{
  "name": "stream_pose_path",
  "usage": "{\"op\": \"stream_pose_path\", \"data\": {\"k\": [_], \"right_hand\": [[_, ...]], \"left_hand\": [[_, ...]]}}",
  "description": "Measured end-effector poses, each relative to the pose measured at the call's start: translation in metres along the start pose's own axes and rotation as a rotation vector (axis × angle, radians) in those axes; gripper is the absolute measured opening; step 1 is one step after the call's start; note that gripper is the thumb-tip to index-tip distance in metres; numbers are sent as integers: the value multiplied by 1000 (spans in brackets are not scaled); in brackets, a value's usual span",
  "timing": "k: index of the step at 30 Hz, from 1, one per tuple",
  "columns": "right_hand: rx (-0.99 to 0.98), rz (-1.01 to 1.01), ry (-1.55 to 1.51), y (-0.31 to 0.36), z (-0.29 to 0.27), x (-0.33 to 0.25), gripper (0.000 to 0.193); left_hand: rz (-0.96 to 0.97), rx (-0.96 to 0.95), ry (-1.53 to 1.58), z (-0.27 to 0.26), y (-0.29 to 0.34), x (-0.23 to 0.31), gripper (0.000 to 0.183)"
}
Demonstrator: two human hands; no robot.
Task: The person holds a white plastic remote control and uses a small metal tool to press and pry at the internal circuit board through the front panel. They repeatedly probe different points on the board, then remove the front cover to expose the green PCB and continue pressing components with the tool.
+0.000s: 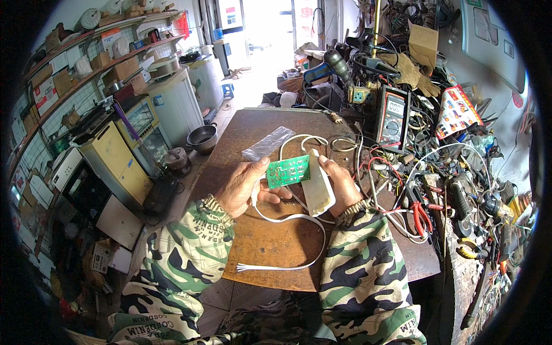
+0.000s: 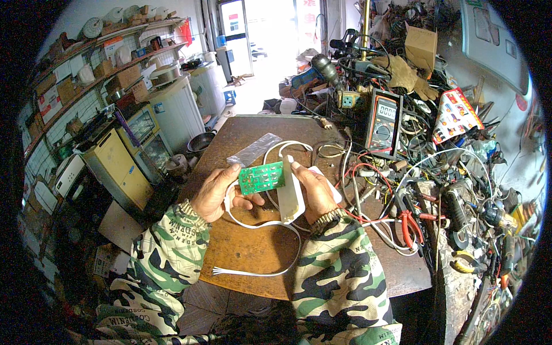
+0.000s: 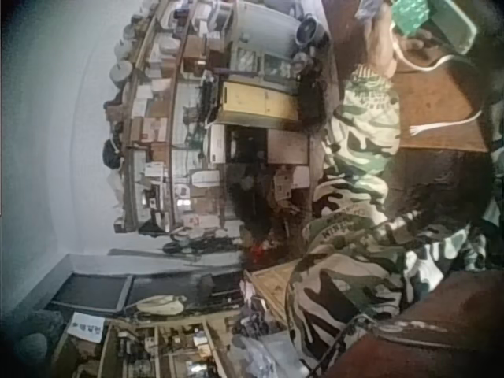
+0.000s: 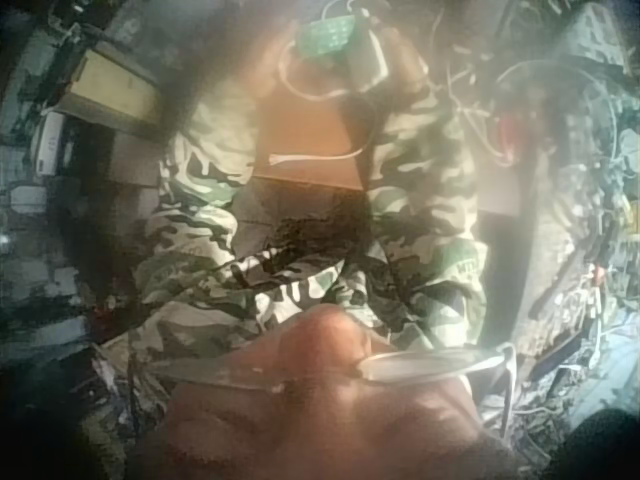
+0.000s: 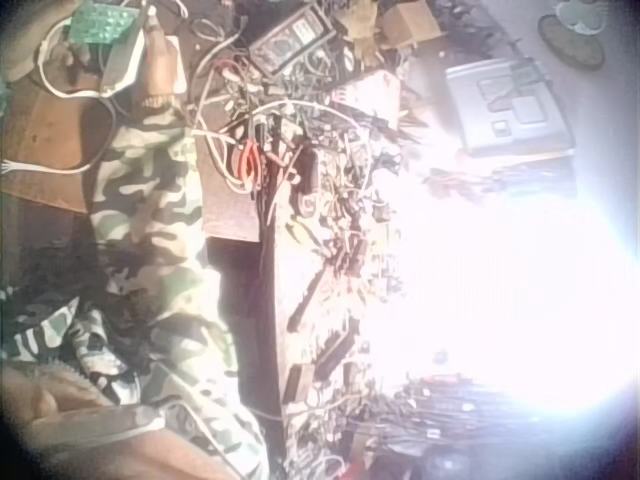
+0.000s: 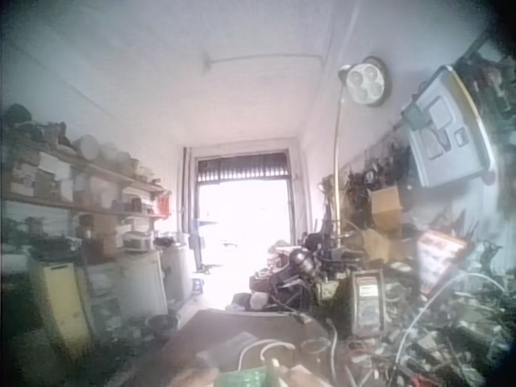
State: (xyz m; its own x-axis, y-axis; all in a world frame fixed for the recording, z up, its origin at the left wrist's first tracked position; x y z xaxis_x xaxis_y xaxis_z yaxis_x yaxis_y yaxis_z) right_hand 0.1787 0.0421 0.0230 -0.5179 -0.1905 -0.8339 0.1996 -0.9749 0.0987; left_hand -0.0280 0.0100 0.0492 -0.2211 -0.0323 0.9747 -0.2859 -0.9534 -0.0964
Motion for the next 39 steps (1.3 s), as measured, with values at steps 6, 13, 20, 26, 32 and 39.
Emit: {"op": "stream_pose_path", "data": {"k": [6,13,20,26,32,39], "right_hand": [[-15,1,29,0,-2,-1,34],[4,26,21,-3,-5,2,33],[13,14,2,-3,-3,3,33],[15,31,3,-6,-6,4,32],[-2,29,-10,-8,-7,6,32],[-6,21,20,-2,-1,1,33]], "left_hand": [[6,-4,-7,1,0,1,52],[-12,15,17,0,-1,-1,53],[-11,12,5,-1,0,-1,53],[-18,2,7,1,-1,0,53],[-9,-15,8,0,-1,-1,53],[-4,-3,9,1,0,1,53]]}}
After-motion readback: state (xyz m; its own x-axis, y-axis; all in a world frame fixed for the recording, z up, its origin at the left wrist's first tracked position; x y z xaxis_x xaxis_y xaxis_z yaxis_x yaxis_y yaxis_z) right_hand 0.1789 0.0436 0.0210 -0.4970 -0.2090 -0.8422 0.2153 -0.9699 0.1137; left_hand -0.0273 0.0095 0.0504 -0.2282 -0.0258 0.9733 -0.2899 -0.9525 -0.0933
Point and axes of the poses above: each hand's wrist, its own y-axis away from the middle knuckle, its own z-axis out of the palm, x = y × z, the point moved 3 cm from there along -y, towards the middle knuckle, and after that the axes turned 9 degrees about x, right-handed, at the moved point
